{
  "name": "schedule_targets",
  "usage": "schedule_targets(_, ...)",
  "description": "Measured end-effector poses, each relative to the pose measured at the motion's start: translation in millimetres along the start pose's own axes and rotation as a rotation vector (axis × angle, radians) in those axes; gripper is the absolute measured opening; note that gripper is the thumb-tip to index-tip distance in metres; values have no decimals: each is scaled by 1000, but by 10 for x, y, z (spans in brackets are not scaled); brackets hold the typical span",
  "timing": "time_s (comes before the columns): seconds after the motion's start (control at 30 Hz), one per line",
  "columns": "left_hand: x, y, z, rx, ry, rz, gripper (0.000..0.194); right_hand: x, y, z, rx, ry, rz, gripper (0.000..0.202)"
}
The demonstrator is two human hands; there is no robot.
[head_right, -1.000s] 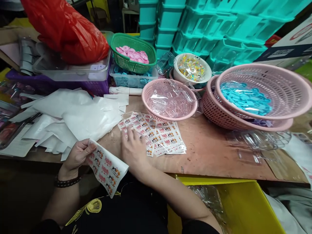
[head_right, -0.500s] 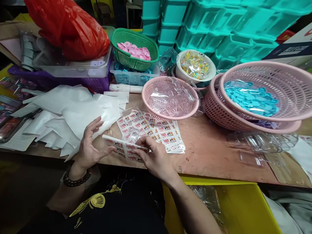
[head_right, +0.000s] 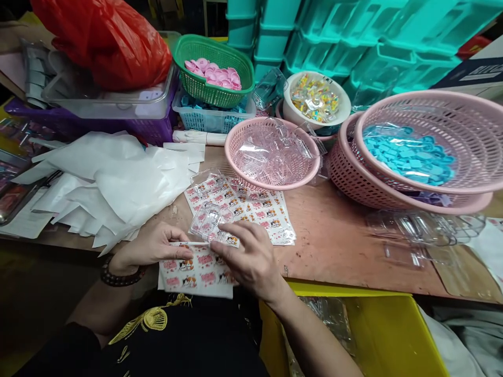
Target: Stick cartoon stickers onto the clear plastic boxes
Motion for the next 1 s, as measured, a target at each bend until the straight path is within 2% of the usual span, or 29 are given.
schedule_targets(0.07, -67, -39, -152, 88, 142, -163, 37, 68, 33, -85, 131, -12, 64, 25)
schedule_targets(0.1, -81, -48, -212, 105, 180, -191, 38, 100, 32, -55, 109, -101, 110, 24)
schedule_targets(0.13, -74, -51, -251, 91, 185, -168, 38, 122, 21, 31, 27, -216, 168, 21)
schedule_targets(0.2, -20, -14, -249, -24, 99, 8, 33, 92, -11, 318, -228, -433, 290, 16)
schedule_targets(0.27, 0, 109, -150, -186, -75, 231, 24, -62, -55, 625, -455, -564, 327, 16)
schedule_targets(0.33, -78, 257, -32, -292, -262, 372, 16, -297, -121, 857, -573, -675, 250, 28)
schedule_targets(0.37, -140, 310, 8, -309, -332, 400, 14, -421, -145, 938, -610, -733, 192, 37)
schedule_targets(0.47, -310, 349, 27, -263, -379, 373, 18, -696, -123, 1022, -692, -874, 54, 53)
schedule_targets(0.53, -351, 304, -23, -224, -301, 339, 22, -745, -36, 975, -728, -888, 44, 56)
schedule_targets(0.67, -254, 195, -82, -317, -257, 402, 21, -668, 175, 799, -806, -820, 65, 60)
schedule_targets(0.77, -184, 156, -84, -420, -363, 458, 16, -501, 216, 773, -843, -650, 127, 48)
schedule_targets(0.87, -181, 170, -85, -471, -428, 483, 9, -279, 103, 825, -845, -411, 232, 29)
schedule_targets(0.93, -201, 205, -78, -508, -439, 493, 7, -237, -21, 847, -870, -405, 231, 29)
schedule_targets(1.0, -227, 242, -67, -543, -444, 496, 8, -287, -144, 840, -912, -477, 172, 31)
Point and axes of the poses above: each hand's wrist, its own y-axis away from the middle knuckle, its own x-axis out of the back of the hand, z = x × y, the point moved 6 cm from there along -y, towards the middle knuckle, and after that the axes turned 4 degrees about x, right-handed, at the moved point
